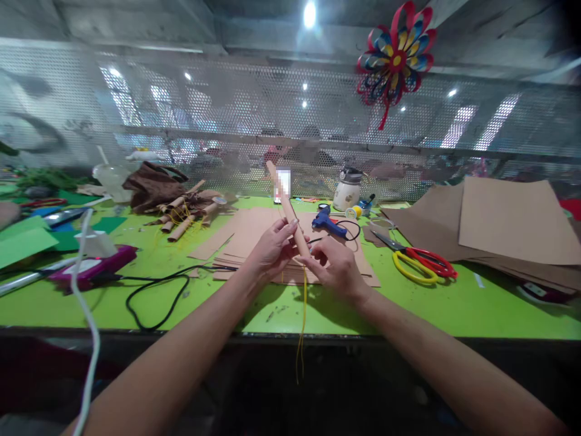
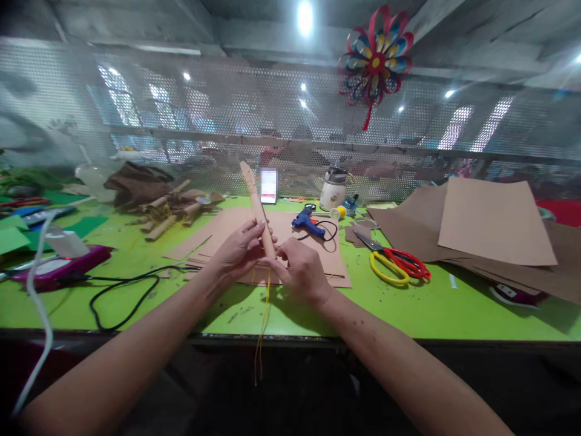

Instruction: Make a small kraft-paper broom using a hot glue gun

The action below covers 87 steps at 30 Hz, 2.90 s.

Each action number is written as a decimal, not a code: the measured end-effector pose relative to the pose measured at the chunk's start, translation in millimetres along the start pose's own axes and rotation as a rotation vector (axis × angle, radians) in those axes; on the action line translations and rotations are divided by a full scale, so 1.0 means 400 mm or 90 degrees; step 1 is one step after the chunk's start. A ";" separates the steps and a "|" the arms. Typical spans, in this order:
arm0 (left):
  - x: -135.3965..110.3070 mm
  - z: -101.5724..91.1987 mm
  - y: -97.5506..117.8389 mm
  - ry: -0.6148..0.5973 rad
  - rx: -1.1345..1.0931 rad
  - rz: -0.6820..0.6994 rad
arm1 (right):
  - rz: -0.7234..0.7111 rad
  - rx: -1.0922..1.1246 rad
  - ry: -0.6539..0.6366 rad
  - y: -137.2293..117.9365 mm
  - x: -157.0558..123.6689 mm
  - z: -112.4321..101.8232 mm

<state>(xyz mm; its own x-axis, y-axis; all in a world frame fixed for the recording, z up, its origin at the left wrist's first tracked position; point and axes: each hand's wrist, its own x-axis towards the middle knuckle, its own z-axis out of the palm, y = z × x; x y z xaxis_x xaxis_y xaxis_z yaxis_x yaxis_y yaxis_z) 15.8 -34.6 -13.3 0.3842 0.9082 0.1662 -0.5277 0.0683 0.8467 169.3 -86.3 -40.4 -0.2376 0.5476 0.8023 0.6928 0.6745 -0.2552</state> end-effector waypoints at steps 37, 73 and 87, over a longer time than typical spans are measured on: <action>0.027 -0.028 -0.022 0.167 0.040 0.042 | -0.084 -0.170 -0.125 -0.062 -0.010 0.018; 0.009 -0.031 0.026 -0.035 -0.049 0.047 | 0.323 0.376 -0.179 0.002 0.017 0.020; -0.010 -0.034 0.058 -0.129 -0.094 0.033 | 0.399 0.737 -0.349 0.020 0.006 0.006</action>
<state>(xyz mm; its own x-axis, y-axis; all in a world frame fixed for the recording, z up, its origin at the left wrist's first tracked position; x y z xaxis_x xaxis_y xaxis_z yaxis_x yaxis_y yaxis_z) -8.3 -31.2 -1.1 0.4899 0.8118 0.3177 -0.6494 0.0967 0.7542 172.5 -78.4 -41.7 -0.5190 0.8406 0.1550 -0.0945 0.1238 -0.9878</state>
